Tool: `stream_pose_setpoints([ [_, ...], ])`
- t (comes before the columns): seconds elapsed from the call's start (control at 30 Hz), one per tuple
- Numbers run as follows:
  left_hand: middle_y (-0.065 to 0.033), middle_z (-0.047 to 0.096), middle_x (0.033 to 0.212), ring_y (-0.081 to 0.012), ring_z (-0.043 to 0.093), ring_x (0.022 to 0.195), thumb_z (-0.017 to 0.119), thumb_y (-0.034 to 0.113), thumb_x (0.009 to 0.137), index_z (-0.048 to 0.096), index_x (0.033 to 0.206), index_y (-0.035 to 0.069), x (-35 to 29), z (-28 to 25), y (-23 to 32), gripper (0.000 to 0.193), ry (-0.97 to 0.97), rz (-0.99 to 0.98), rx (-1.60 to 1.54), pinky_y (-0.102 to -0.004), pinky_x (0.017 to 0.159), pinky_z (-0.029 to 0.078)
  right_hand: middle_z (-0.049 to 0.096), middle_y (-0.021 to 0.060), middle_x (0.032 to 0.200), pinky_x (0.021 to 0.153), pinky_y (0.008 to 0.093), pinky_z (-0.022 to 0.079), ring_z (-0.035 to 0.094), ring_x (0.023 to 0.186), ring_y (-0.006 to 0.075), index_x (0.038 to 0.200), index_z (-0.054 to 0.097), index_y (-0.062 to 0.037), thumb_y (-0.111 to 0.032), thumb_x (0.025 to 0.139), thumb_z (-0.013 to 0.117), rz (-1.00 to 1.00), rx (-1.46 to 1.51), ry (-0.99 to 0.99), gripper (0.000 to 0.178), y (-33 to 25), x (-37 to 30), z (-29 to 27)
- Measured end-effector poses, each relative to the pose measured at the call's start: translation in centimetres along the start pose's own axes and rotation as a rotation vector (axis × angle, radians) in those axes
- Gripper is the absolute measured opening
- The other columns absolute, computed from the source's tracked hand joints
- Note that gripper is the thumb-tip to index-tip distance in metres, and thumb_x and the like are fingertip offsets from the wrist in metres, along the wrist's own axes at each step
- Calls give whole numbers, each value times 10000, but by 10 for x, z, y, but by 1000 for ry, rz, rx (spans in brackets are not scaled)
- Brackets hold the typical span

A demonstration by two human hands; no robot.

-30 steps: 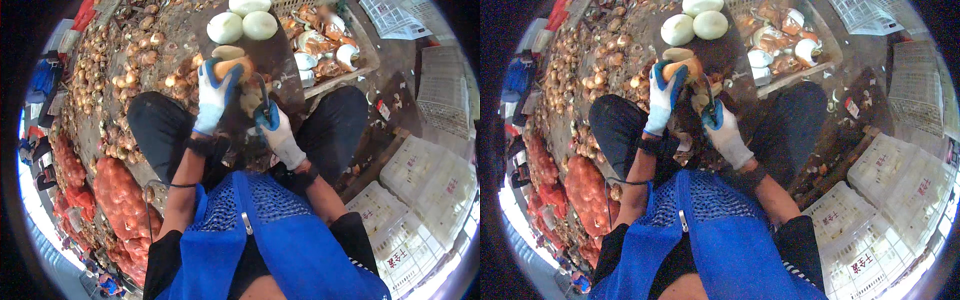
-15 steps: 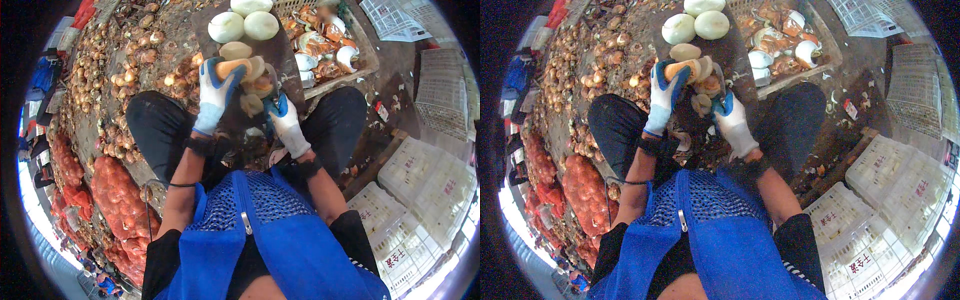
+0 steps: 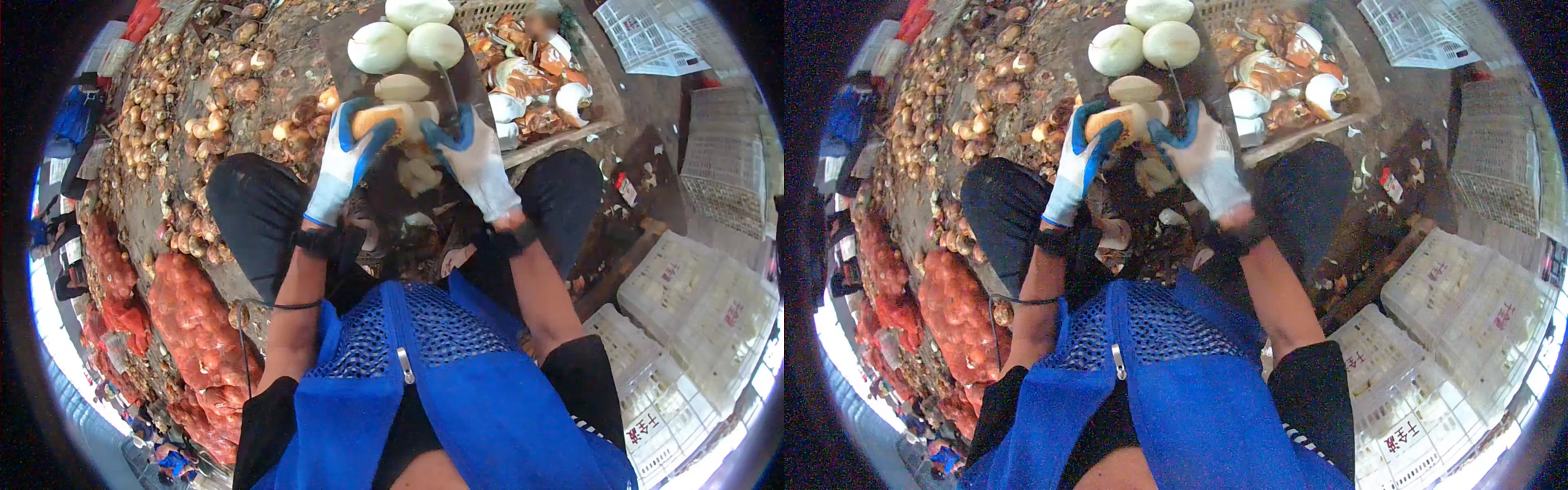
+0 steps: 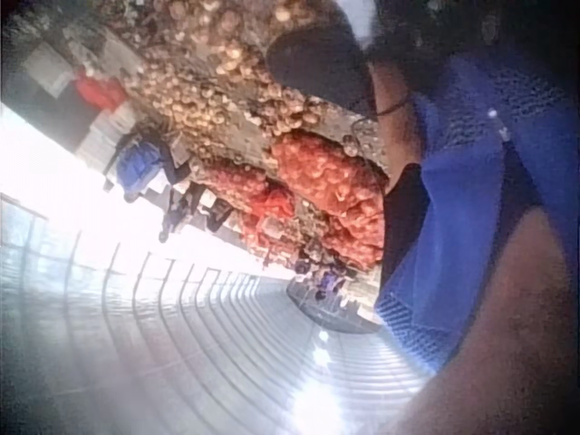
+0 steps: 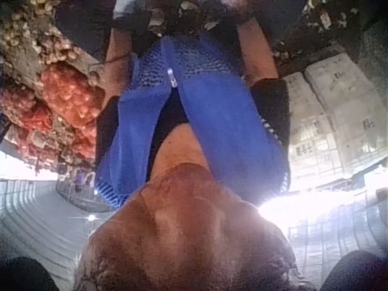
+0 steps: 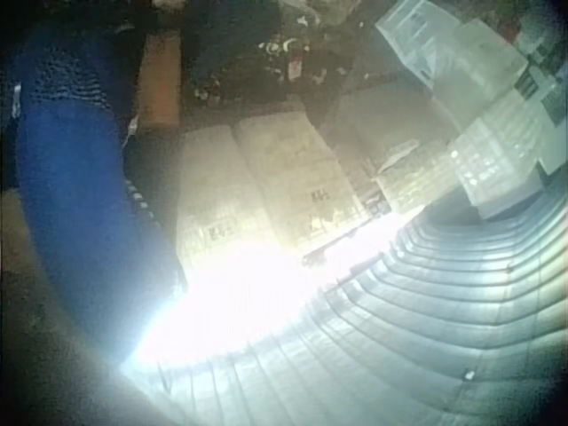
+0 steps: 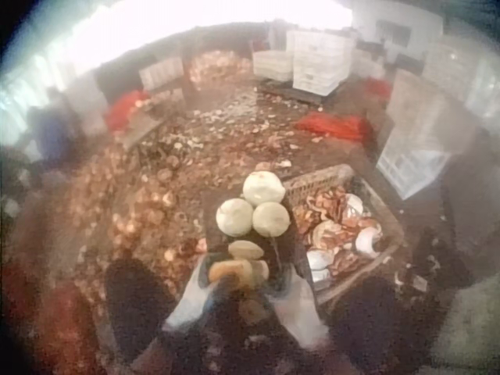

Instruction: Peeling the outer skin off onions using a small knife.

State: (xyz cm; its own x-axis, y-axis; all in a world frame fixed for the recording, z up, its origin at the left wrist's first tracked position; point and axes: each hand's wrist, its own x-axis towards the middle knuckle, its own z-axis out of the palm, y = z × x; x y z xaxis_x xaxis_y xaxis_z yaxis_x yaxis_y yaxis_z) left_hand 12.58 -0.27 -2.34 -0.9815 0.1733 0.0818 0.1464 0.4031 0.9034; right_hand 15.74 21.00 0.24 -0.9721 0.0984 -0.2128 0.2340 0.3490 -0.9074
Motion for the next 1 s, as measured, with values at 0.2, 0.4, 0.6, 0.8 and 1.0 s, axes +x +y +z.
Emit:
stream_pose_setpoints([
  [0.2,-168,551,1228,-318,547,1140,820,253,788,513,1326,28,-7,10,5,659,153,-10,-6,-402,973,465,699,220,949,803,416,533,681,914,386,1058,638,13,-246,793,777,15,36,-70,396,28,34,12],
  [0.4,-176,510,1282,-322,506,1210,892,220,681,443,1399,27,-17,25,30,869,275,78,256,-420,1051,421,693,227,942,785,423,534,679,896,389,1026,627,12,-242,776,785,-54,-118,46,391,10,7,18],
  [0.6,-176,605,1138,-296,604,1045,881,267,694,519,1295,6,-7,23,21,749,259,62,114,-403,906,506,705,189,956,747,392,533,691,850,292,1033,616,12,-186,795,783,-24,91,53,352,38,10,11],
  [0.8,-89,640,1112,-155,614,994,679,126,911,550,1250,-18,-5,20,21,391,132,-198,-499,-300,859,513,661,129,772,625,352,525,642,667,224,1015,620,-12,-321,777,753,193,-2,-22,413,19,8,-45],
  [1.0,-117,634,1128,-196,645,959,584,197,971,542,1273,-7,-7,29,23,367,35,-170,-711,-333,832,555,577,22,679,347,270,395,492,419,113,993,594,-15,-177,866,737,247,263,35,251,39,15,-68],
])
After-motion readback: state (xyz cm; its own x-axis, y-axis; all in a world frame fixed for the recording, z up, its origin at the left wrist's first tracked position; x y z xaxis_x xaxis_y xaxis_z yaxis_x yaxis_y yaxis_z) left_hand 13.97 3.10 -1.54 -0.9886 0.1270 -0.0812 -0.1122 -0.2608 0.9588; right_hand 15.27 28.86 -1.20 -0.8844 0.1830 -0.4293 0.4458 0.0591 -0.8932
